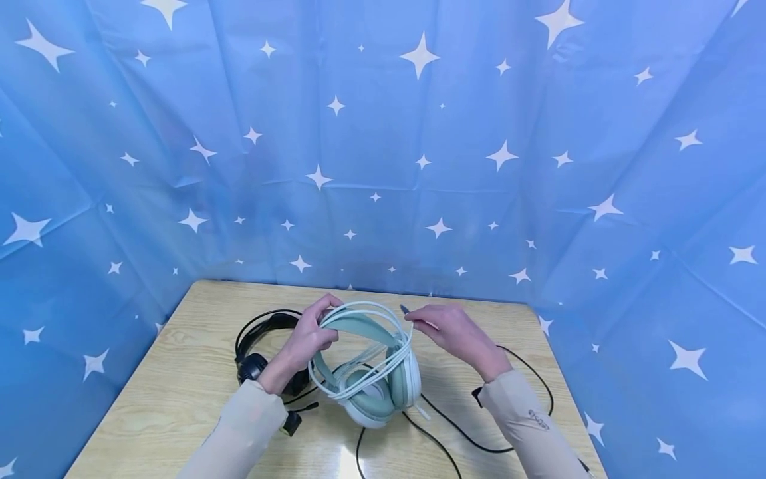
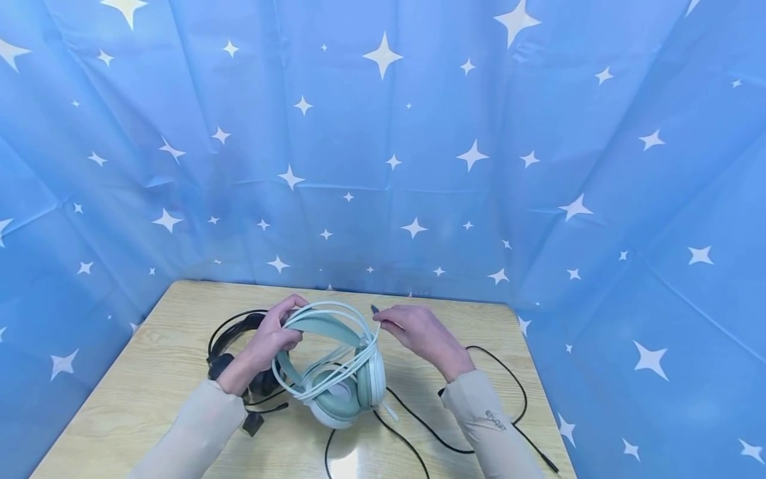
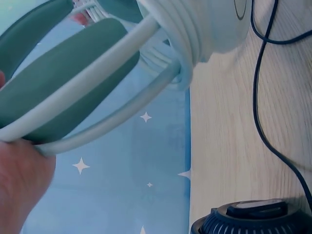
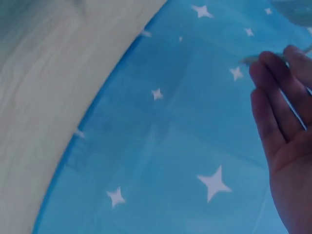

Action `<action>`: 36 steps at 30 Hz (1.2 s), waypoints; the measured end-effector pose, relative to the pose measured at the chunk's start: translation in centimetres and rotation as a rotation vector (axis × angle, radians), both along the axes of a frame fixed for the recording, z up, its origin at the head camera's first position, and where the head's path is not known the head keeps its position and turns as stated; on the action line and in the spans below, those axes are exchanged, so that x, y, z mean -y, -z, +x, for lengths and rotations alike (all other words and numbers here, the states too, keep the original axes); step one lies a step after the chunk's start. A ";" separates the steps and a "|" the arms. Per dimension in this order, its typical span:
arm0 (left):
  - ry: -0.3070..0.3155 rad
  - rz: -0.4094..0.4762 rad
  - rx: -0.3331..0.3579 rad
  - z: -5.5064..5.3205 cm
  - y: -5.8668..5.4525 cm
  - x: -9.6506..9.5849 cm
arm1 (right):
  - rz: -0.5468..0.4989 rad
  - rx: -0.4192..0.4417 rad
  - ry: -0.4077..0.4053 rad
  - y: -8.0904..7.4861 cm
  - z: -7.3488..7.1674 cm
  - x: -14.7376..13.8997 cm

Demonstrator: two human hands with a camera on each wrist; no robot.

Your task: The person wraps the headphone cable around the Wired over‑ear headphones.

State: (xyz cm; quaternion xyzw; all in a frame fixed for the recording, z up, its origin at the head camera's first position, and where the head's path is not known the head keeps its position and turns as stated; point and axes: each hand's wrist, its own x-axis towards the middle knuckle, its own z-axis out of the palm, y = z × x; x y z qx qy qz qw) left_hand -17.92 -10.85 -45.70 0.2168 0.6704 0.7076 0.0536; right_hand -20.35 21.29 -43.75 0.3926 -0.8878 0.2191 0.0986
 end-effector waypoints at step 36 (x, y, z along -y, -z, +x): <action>0.047 0.070 0.052 -0.1 0.3 -1.0 | -0.243 0.643 -0.233 1.3 1.7 0.6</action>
